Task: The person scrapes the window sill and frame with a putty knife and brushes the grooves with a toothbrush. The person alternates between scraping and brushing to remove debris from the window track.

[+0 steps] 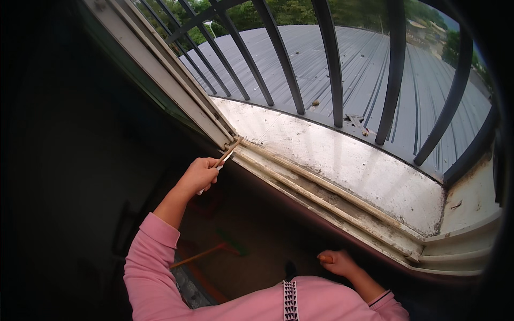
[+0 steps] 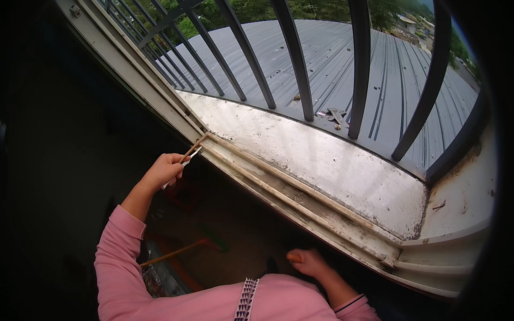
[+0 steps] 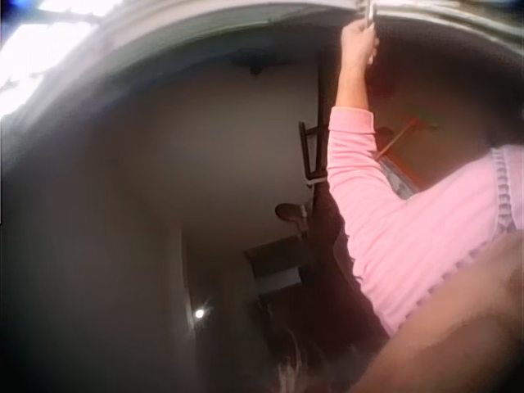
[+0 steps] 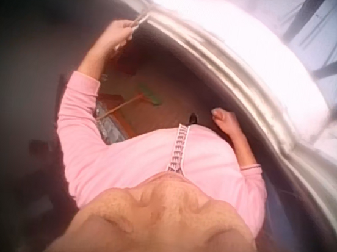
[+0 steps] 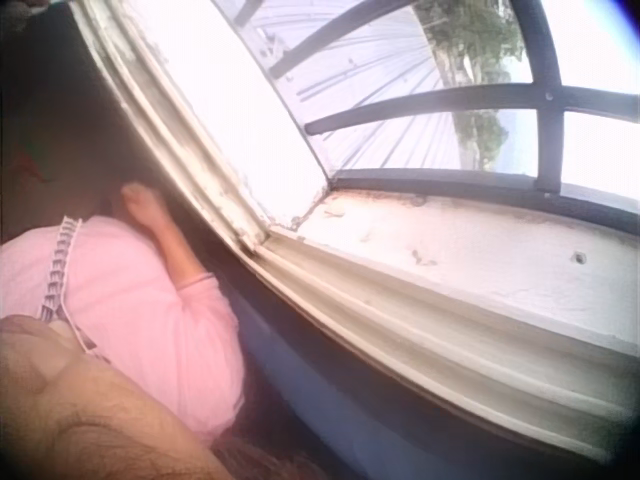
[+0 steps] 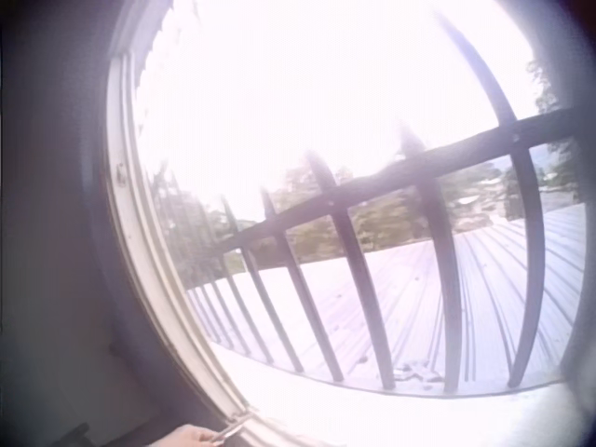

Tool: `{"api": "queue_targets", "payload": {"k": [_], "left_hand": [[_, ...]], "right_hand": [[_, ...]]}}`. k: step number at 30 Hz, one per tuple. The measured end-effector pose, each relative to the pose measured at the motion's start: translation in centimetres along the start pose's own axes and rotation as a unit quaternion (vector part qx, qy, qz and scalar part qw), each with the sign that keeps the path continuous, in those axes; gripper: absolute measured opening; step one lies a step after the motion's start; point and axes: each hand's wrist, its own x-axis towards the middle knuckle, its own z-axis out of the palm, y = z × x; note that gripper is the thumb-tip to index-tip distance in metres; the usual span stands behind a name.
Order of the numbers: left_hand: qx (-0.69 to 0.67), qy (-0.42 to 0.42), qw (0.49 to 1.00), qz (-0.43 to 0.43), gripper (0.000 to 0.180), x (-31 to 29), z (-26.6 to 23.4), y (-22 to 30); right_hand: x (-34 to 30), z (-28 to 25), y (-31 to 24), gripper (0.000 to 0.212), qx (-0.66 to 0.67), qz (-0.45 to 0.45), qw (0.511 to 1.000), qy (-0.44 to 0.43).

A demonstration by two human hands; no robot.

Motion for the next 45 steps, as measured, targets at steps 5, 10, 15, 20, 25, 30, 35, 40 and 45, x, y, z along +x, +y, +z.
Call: {"api": "queue_targets", "payload": {"k": [5,10,15,20,25,30,35,40,45], "left_hand": [[0.122,0.047,0.991,-0.039,0.026,5.5,-0.9,0.6],[0.252,0.050,0.967,-0.002,0.017,9.0,1.5,0.3],[0.167,-0.073,0.980,-0.075,0.010,7.0,5.0,3.1],[-0.078,-0.169,0.976,-0.110,0.014,4.6,5.9,4.5],[-0.156,-0.253,0.955,-0.015,0.030,4.4,6.1,2.5],[0.011,-0.180,0.978,0.108,0.029,3.7,8.0,-0.5],[0.007,-0.226,0.960,0.167,0.024,1.1,10.2,-1.1],[0.101,-0.175,0.953,0.228,0.024,-2.0,11.0,-0.1],[0.370,0.100,0.824,0.417,0.007,-2.2,10.5,0.3]], "right_hand": [[-0.3,0.2,0.8,0.025,0.014,-0.016,1.000,-0.022],[-0.8,-0.3,1.4,0.026,-0.021,-0.044,0.999,-0.017],[-0.6,-1.8,0.3,0.027,0.011,-0.048,0.999,-0.005],[0.8,-4.7,-8.0,0.024,0.089,-0.159,0.983,-0.016],[2.2,-5.3,-10.8,0.021,0.057,-0.260,0.964,0.016],[2.7,-4.4,-11.7,0.022,0.063,-0.255,0.961,0.089],[5.3,-3.7,-16.2,0.022,-0.007,-0.232,0.952,0.201],[7.3,-2.5,-17.2,0.026,0.007,-0.265,0.940,0.215],[9.8,-2.8,-18.0,0.020,0.310,-0.086,0.941,0.106]]}}
